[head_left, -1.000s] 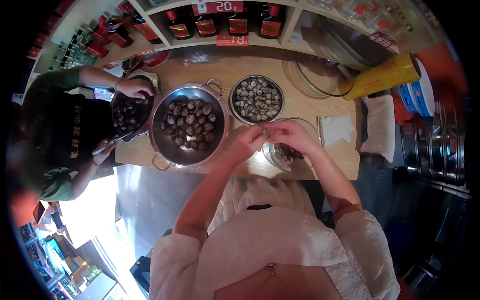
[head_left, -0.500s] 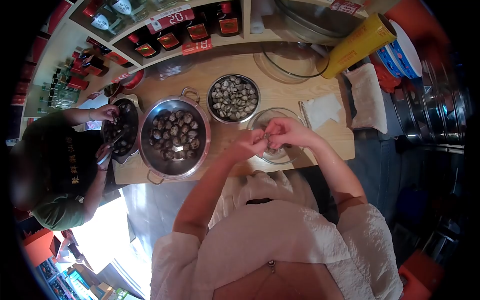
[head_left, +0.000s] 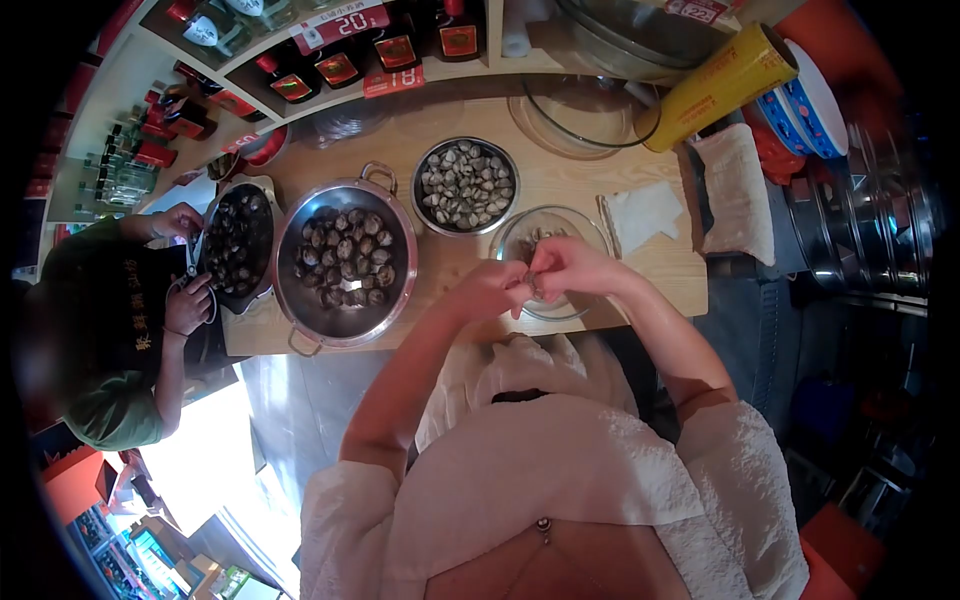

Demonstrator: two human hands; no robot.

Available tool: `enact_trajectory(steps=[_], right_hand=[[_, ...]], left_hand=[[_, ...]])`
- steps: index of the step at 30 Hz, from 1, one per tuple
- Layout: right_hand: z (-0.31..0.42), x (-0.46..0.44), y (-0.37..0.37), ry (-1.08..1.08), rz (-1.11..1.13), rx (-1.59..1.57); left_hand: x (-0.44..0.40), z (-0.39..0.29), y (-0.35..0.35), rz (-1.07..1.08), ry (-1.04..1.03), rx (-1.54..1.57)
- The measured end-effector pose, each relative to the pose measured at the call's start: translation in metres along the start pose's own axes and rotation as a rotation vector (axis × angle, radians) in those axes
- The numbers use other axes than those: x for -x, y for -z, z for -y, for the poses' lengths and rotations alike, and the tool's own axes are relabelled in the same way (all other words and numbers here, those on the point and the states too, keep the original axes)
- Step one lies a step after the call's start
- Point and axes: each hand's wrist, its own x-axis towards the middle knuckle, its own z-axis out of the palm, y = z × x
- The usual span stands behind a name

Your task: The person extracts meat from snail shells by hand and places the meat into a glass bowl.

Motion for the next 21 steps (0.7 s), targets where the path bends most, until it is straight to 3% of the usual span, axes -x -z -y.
enact_trajectory(steps=[7, 11, 21], right_hand=[[-0.0068, 0.0017, 0.0014, 0.017, 0.055, -0.132], [-0.0034, 0.0052, -0.0001, -0.046, 0.028, -0.102], [-0.0090, 0.0064, 0.0017, 0.045, 0.067, -0.046]], left_hand=[[-0.0006, 0.0059, -0.0015, 0.031, -0.062, 0.031], [0.0002, 0.0062, -0.0061, 0.026, -0.044, 0.084], [-0.0015, 0.0108, -0.0046, 0.026, -0.076, 0.041]])
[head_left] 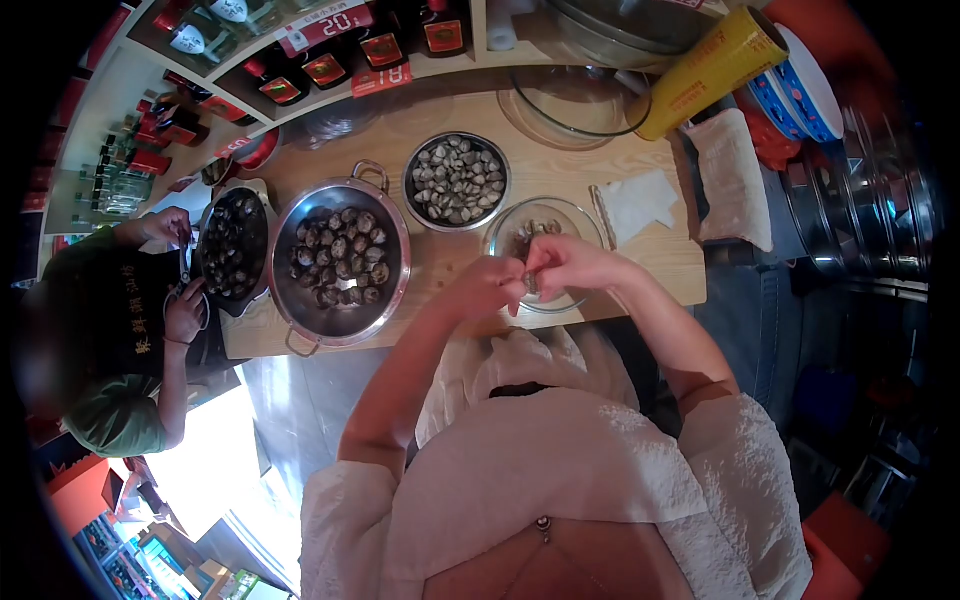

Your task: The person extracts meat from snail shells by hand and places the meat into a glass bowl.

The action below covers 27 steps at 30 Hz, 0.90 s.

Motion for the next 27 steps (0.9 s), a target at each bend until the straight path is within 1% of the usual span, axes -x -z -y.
enact_trajectory(steps=[2, 4, 8, 10, 14, 16, 17, 19, 21, 23, 25, 26, 27], right_hand=[[0.001, 0.000, 0.000, 0.015, 0.018, -0.023], [0.005, 0.000, 0.001, -0.055, 0.024, -0.061], [0.004, 0.000, 0.001, -0.039, 0.034, -0.024], [0.008, 0.001, -0.002, -0.004, 0.001, 0.063], [0.015, 0.003, -0.004, 0.015, -0.002, 0.114], [0.016, 0.002, -0.001, 0.002, 0.046, 0.223], [0.017, 0.001, -0.001, 0.001, 0.046, 0.223], [0.018, 0.000, -0.001, 0.009, 0.029, 0.380], [0.018, 0.000, 0.000, 0.004, 0.037, 0.345], [0.015, -0.001, 0.001, -0.001, 0.045, 0.310], [0.008, -0.002, 0.005, 0.023, 0.073, 0.094], [0.006, -0.002, 0.008, 0.023, 0.073, 0.094], [0.005, -0.002, 0.011, -0.029, 0.102, 0.029]], left_hand=[[0.001, 0.001, -0.001, -0.005, -0.007, 0.004], [0.001, 0.002, -0.002, -0.011, -0.016, 0.006], [0.002, -0.002, -0.002, 0.002, -0.003, 0.059], [0.003, -0.007, -0.001, 0.007, 0.012, 0.079], [0.005, -0.010, 0.001, 0.015, -0.010, 0.034], [0.003, -0.008, 0.000, 0.017, -0.014, 0.033], [0.002, -0.004, -0.001, 0.030, -0.031, 0.079], [0.001, -0.003, -0.001, 0.044, -0.047, 0.126], [0.000, -0.004, 0.000, 0.076, 0.023, 0.144], [0.000, -0.001, -0.002, 0.077, 0.035, 0.188], [-0.001, 0.001, -0.002, 0.079, 0.047, 0.232], [-0.001, 0.001, -0.001, 0.093, 0.069, 0.268], [-0.001, 0.002, 0.000, 0.106, 0.091, 0.304]])
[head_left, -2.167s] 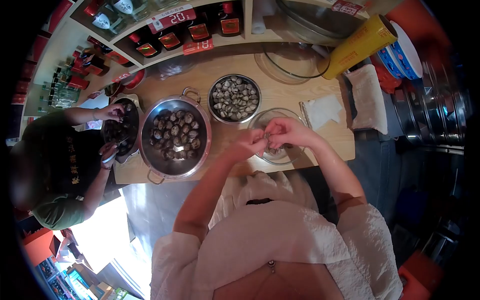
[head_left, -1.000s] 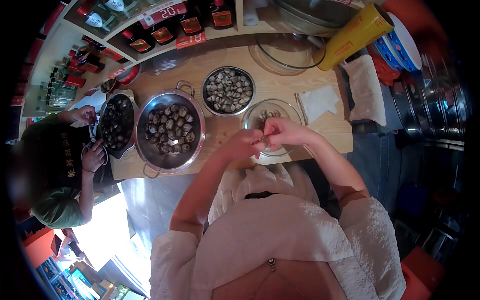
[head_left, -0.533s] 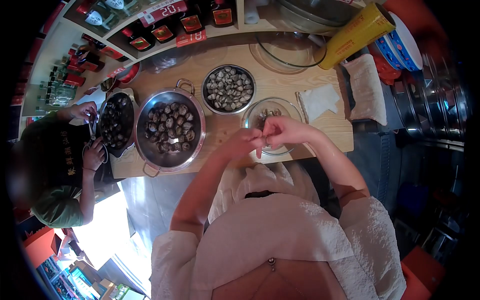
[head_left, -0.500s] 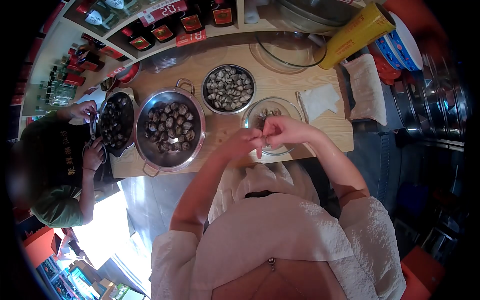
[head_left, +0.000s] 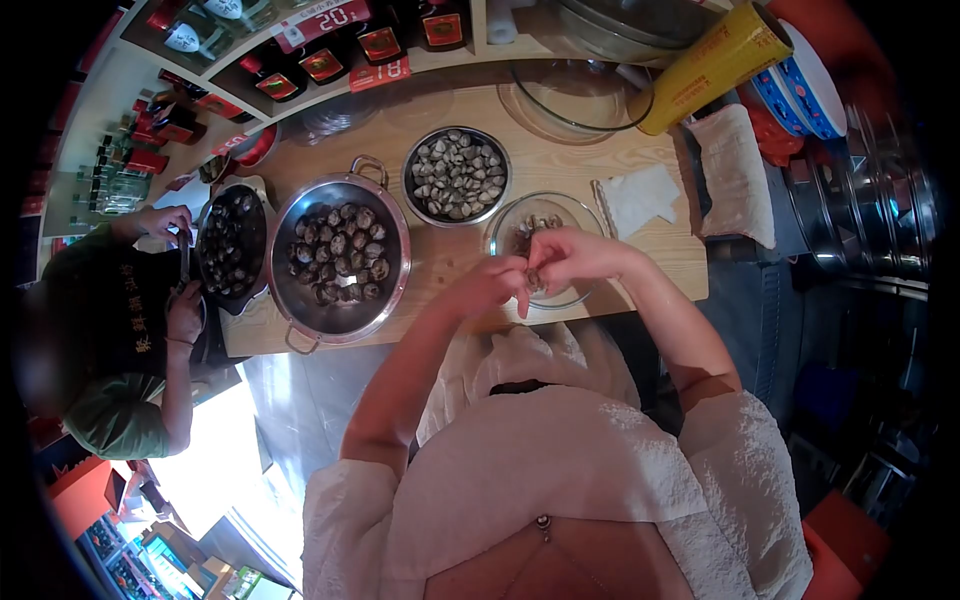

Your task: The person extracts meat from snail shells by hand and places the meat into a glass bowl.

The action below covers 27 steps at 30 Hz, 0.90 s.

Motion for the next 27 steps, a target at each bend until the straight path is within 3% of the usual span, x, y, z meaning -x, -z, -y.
enact_trajectory(steps=[4, 8, 10, 13, 19, 27], right_hand=[[-0.006, -0.003, 0.005, -0.036, 0.003, -0.102], [-0.012, -0.007, 0.000, 0.028, -0.067, -0.124], [-0.013, -0.008, -0.012, 0.189, -0.249, -0.049], [-0.013, -0.007, -0.026, 0.216, -0.406, 0.086], [-0.023, -0.014, -0.047, 0.272, -0.694, 0.037], [-0.029, -0.017, -0.035, 0.276, -0.728, -0.056]], left_hand=[[-0.003, -0.001, -0.004, -0.031, -0.043, 0.076], [-0.006, -0.008, -0.012, -0.213, 0.046, 0.100], [-0.007, -0.007, -0.010, -0.263, 0.037, 0.150], [-0.009, 0.000, -0.009, -0.226, 0.003, 0.216], [-0.016, 0.002, -0.015, -0.283, 0.024, 0.182], [-0.026, -0.004, -0.019, -0.302, -0.081, 0.175]])
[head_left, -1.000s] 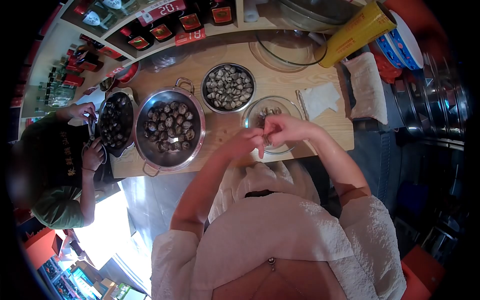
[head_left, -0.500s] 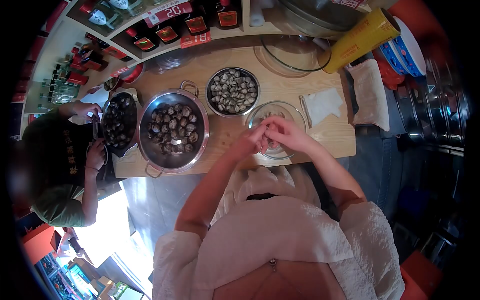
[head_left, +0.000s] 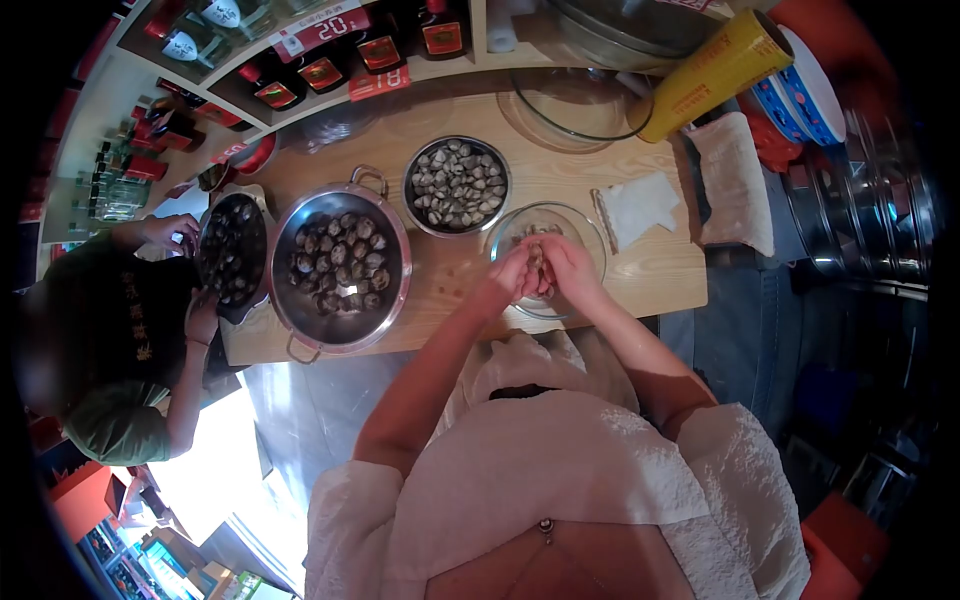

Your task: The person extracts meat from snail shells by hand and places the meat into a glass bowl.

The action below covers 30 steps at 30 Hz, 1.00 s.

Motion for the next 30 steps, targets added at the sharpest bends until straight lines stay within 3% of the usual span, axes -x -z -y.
enact_trajectory(steps=[4, 5, 11, 14, 16, 19, 23, 25, 30], right_hand=[[-0.009, -0.016, 0.019, -0.133, 0.041, -0.128], [-0.016, -0.022, 0.025, -0.162, 0.010, -0.129], [-0.044, -0.043, 0.043, -0.159, -0.107, 0.131], [-0.042, -0.046, 0.037, -0.172, -0.128, 0.290], [-0.044, -0.046, 0.034, -0.214, -0.152, 0.345], [-0.059, -0.047, 0.035, -0.277, -0.240, 0.323], [-0.071, -0.050, 0.032, -0.287, -0.363, 0.156], [-0.075, -0.052, 0.029, -0.293, -0.399, 0.112], [-0.077, -0.055, 0.019, -0.287, -0.402, 0.092]], left_hand=[[-0.025, 0.040, 0.017, 0.058, -0.008, -0.002], [-0.038, 0.068, 0.027, -0.015, -0.017, 0.017], [-0.012, 0.039, 0.036, -0.145, -0.018, -0.096], [-0.009, 0.046, 0.041, -0.186, -0.077, -0.111], [-0.001, 0.044, 0.040, -0.186, -0.291, -0.287], [0.012, 0.031, 0.037, -0.204, -0.108, -0.139], [0.013, 0.040, 0.044, -0.195, -0.100, -0.135], [0.012, 0.050, 0.048, -0.171, -0.513, -0.590], [0.010, 0.055, 0.049, -0.160, -0.470, -0.562]])
